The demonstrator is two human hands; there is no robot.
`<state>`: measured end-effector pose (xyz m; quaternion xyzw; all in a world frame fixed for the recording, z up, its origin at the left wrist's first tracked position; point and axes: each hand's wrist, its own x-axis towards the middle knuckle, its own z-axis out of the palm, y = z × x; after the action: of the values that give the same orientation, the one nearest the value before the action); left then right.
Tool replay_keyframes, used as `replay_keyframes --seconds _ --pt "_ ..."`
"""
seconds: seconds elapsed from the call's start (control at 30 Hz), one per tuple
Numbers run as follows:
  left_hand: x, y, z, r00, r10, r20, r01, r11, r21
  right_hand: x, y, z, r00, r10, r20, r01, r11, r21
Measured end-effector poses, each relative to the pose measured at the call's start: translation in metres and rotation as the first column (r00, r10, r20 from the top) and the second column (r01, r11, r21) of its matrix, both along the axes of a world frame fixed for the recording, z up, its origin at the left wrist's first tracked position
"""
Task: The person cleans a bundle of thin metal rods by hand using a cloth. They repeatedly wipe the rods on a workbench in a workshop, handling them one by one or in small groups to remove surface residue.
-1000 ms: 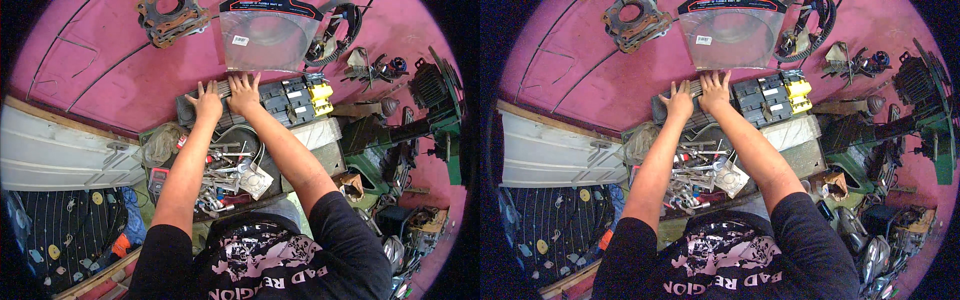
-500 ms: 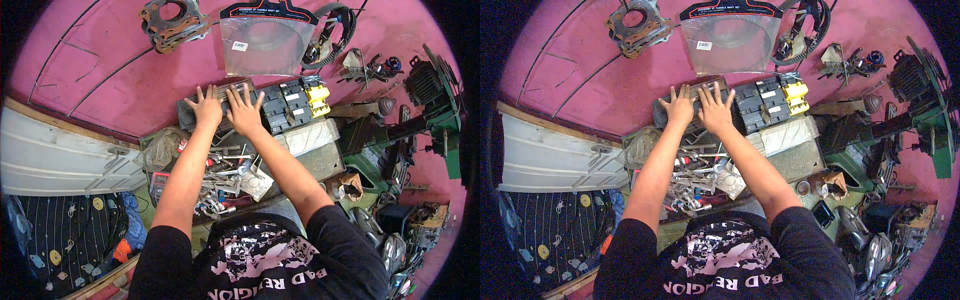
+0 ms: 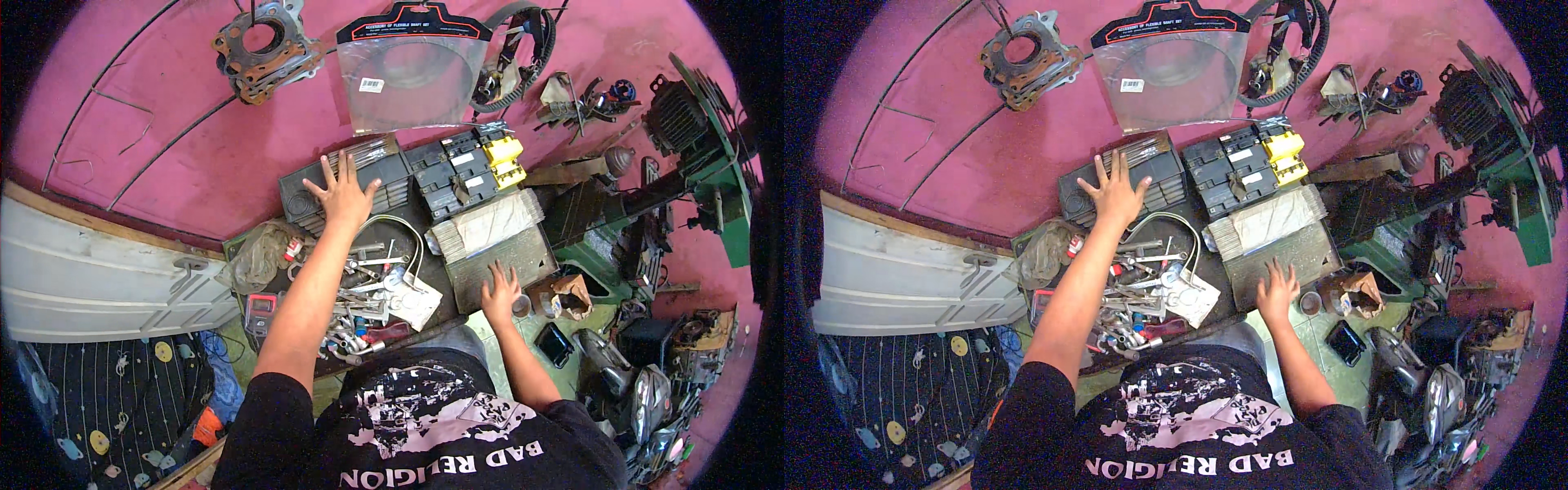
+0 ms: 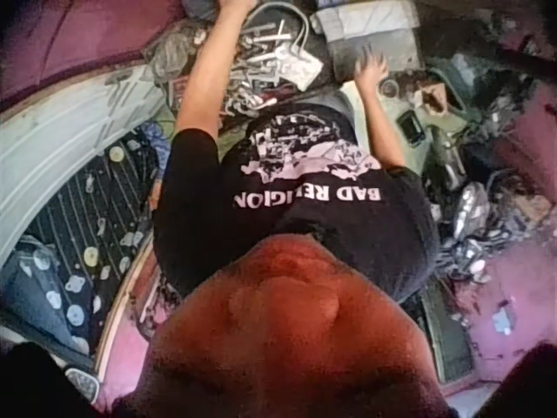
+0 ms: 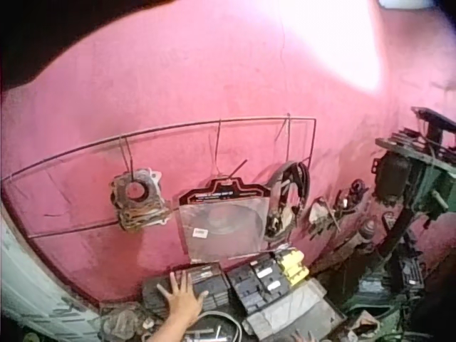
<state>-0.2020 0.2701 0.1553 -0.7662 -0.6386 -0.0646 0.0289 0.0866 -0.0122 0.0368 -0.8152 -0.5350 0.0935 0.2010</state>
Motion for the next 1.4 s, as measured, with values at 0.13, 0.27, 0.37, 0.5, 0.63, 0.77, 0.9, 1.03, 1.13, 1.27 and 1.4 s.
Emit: replay_keyframes --seconds 0.13,0.27,0.37,0.5,0.63,0.77,0.9,1.03,1.13,1.27,1.4 --pt "-0.002 -0.003 0.003 1.0 -0.006 0.029 0.006 1.0 -0.025 0.008 -0.028 -0.008 0.999 -0.036 -0.038 0.033 0.997 -0.074" --pt "-0.007 -0.053 0.005 0.948 -0.212 0.239 0.173 0.969 0.175 -0.006 -0.008 0.001 0.997 0.069 -0.024 -0.068 0.998 0.011" --pt "-0.015 -0.126 -0.004 0.847 -0.382 0.37 0.28 0.912 0.3 -0.006 0.035 0.013 0.989 0.108 -0.097 -0.104 0.994 0.042" --pt "-0.027 -0.236 -0.04 0.734 -0.212 0.645 0.213 0.974 0.077 0.009 0.126 0.025 0.972 0.233 0.026 -0.234 0.949 0.213" --pt "-0.043 -0.317 -0.084 0.825 0.052 0.563 0.056 0.983 -0.174 0.027 0.197 0.024 0.895 0.38 0.233 -0.372 0.925 -0.079" --pt "-0.055 -0.362 -0.099 0.9 0.229 0.37 -0.127 0.951 -0.282 0.018 0.219 0.026 0.816 0.495 0.298 -0.428 0.864 -0.265" --pt "-0.052 -0.381 -0.106 0.836 0.401 0.374 -0.329 0.912 -0.243 0.012 0.211 0.024 0.857 0.437 0.272 -0.393 0.897 -0.202" --pt "-0.043 -0.394 -0.115 0.768 0.493 0.409 -0.455 0.869 -0.194 0.019 0.201 0.009 0.83 0.448 0.332 -0.428 0.894 -0.135" --pt "-0.037 -0.4 -0.112 0.742 0.535 0.404 -0.516 0.84 -0.167 0.014 0.192 0.018 0.811 0.482 0.331 -0.505 0.863 -0.017" --pt "-0.05 -0.393 -0.109 0.73 0.513 0.452 -0.528 0.843 -0.105 -0.016 0.152 0.021 0.649 0.699 0.3 -0.742 0.668 0.046" --pt "-0.087 -0.355 -0.112 0.681 0.475 0.557 -0.53 0.845 -0.072 -0.075 0.087 0.007 0.47 0.854 0.222 -0.867 0.494 -0.065"
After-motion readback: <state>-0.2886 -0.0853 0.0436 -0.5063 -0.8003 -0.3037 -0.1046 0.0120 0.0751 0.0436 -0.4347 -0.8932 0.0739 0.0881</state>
